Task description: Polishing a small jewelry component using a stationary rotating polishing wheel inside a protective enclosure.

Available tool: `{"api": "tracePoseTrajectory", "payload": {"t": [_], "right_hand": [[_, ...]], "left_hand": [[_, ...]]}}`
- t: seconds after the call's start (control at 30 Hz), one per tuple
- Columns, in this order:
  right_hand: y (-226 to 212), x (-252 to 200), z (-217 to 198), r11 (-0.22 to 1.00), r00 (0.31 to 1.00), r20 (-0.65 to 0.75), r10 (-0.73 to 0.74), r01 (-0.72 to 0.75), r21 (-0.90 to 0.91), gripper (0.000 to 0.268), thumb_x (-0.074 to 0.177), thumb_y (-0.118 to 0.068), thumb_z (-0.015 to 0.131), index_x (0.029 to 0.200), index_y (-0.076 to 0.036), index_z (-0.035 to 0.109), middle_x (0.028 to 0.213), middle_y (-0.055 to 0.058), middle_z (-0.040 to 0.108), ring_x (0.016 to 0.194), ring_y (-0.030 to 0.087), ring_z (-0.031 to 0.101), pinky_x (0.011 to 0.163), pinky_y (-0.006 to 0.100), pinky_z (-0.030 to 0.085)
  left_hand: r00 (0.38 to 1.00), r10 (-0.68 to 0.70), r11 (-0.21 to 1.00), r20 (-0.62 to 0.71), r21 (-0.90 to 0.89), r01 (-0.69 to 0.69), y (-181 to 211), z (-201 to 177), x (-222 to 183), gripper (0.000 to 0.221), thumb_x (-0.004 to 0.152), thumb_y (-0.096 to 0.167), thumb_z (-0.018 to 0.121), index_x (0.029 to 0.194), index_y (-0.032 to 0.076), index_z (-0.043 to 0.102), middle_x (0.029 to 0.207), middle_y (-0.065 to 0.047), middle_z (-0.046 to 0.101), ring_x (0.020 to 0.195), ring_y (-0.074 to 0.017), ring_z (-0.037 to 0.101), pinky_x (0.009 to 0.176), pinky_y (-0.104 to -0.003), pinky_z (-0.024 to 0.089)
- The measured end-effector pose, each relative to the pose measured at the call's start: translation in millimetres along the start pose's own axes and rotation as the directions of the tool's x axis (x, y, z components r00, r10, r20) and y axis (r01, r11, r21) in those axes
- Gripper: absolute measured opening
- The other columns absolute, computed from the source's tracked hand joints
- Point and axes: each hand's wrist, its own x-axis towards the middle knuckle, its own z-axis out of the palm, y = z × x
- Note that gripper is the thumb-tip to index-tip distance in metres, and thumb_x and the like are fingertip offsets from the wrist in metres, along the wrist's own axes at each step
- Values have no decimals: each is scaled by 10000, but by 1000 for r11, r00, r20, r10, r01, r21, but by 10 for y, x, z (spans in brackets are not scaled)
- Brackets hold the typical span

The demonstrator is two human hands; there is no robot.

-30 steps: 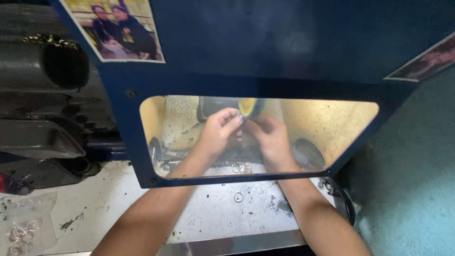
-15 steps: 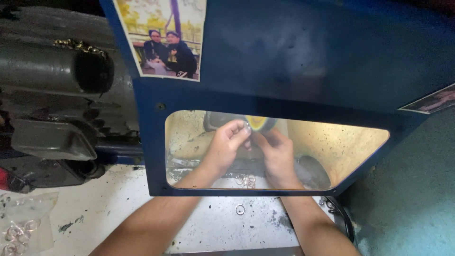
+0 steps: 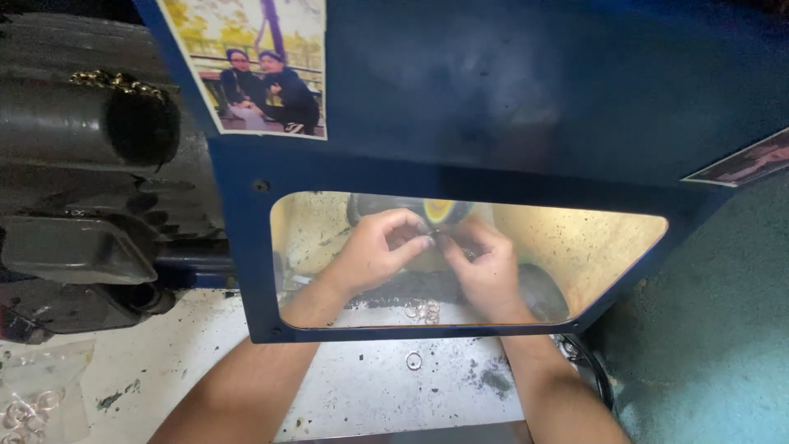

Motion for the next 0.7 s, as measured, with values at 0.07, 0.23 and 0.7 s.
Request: {"api": "tracePoseTrajectory", "payload": {"t": [0.07, 0.23, 0.7], "right_hand": [[-5, -1, -3, 999, 1000, 0, 32, -32, -8, 111, 897, -156, 777, 950, -58, 784, 865, 138, 776, 947, 262, 766, 859, 420, 584], [-122, -12, 37, 963, 976, 72, 205, -215, 161, 130, 934, -181, 723, 970, -71, 783, 848, 102, 769, 909, 194, 736, 875, 412, 588], [68, 4, 241, 922, 985, -13, 175, -159, 353, 176, 981, -159, 695, 850, -46, 728, 758, 107, 742, 813, 182, 719, 821, 377, 572]], "left_hand": [[1000, -14, 999, -10, 31, 14, -10, 39, 4, 138, 920, 168, 703, 967, 42, 730, 801, -140, 743, 807, -305, 757, 750, -408, 604], [986, -159, 985, -52, -83, 154, -234, 217, 17, 150, 966, 196, 652, 1014, 77, 731, 824, -91, 764, 798, -220, 758, 731, -354, 606], [967, -231, 826, -110, -548, 135, -333, 330, -19, 126, 984, 149, 629, 982, 25, 650, 823, -71, 683, 791, -161, 687, 736, -306, 596]]}}
